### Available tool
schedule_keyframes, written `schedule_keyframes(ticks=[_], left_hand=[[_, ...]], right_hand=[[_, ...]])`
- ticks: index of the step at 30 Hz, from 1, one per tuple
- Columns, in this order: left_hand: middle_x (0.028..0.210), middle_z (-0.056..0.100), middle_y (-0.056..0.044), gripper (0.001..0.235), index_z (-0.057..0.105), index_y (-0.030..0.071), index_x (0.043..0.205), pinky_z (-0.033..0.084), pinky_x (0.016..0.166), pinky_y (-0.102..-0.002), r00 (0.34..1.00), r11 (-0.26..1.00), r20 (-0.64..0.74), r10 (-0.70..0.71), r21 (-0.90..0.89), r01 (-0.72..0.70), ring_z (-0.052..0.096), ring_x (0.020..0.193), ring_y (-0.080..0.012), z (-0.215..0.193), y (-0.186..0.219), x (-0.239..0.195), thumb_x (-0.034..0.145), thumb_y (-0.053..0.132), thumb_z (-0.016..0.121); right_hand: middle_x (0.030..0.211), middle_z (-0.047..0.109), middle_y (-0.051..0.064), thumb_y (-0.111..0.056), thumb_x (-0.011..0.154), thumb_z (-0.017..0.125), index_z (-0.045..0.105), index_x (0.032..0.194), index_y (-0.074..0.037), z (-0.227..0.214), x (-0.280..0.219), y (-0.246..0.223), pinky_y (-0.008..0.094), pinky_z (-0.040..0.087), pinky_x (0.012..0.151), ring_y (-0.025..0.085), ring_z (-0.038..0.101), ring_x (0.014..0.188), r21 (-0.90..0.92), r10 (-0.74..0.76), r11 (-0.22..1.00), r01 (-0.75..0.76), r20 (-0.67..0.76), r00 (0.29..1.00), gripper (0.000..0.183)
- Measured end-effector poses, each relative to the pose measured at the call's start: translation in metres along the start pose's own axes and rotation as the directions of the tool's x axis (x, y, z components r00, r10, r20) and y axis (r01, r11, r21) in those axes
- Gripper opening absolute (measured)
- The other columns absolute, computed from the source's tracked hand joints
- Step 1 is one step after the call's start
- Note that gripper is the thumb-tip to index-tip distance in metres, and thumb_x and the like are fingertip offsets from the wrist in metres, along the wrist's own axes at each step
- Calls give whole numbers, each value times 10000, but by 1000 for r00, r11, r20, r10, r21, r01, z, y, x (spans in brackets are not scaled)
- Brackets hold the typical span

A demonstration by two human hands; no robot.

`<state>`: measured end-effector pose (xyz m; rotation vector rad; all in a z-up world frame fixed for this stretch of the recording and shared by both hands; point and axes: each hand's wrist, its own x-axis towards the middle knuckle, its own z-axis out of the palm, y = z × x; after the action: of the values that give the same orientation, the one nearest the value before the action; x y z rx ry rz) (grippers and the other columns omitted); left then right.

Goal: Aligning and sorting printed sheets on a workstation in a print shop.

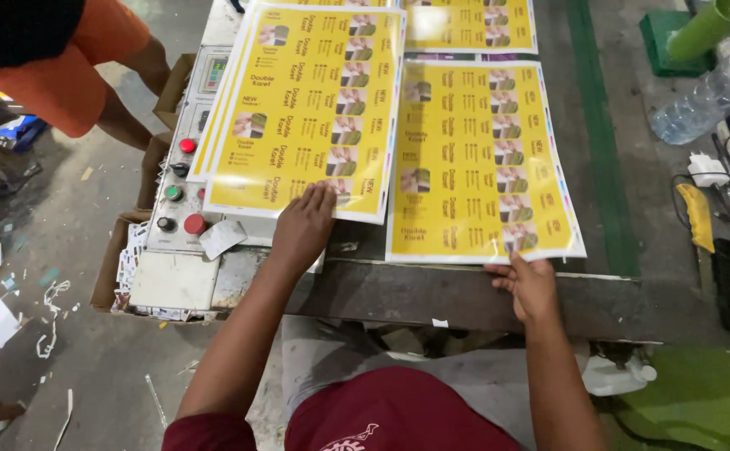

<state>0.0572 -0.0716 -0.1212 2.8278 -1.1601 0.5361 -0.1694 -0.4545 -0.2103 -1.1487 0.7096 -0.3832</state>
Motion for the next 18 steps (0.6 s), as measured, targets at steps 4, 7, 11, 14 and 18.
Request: schedule_keyframes(ticks=[4,7,11,14,18], left_hand=[[1244,726,-55,361,651,188,1266,586,850,-398,997,998,-69,-26,-64,22,716,1122,-283,-14,-4,-4,911,254,640],[1109,754,44,289,677,314,1187,608,761,-391,986,986,-101,-131,-112,120,751,1004,-226,-9,-14,-3,902,297,631],[1093,771,-2,348,715,294,1242,578,910,-406,942,959,-276,-189,-258,117,728,1086,-226,29,-21,-12,913,237,617],[1121,751,-154,445,689,44,1180,551,701,-418,893,892,-417,-167,-450,-43,735,891,-348,-68,36,-9,735,49,693],[1209,754,-165,358,683,42,1231,636,859,-421,904,844,-424,-44,-500,-193,766,1032,-330,-79,111,-11,883,-38,658]], right_hand=[[1037,669,148,-72,1066,498,466,1375,-9,17,53,-3,362,645,497,345,771,798,-5,-8,1000,8,55,998,318],[1043,662,133,-89,1060,500,467,1365,-57,21,97,-5,354,653,523,351,775,832,48,-7,999,3,93,996,309],[1247,656,230,-255,1104,557,420,1528,-209,5,117,6,367,633,592,401,730,1024,9,19,1000,-21,208,978,449],[1128,693,121,-136,1023,506,470,1521,-61,35,18,-25,195,428,516,162,667,820,53,-37,998,21,321,946,505],[1204,677,246,-99,1048,433,500,1491,-53,82,-73,-32,359,449,589,321,651,868,-177,147,980,-93,325,934,450]])
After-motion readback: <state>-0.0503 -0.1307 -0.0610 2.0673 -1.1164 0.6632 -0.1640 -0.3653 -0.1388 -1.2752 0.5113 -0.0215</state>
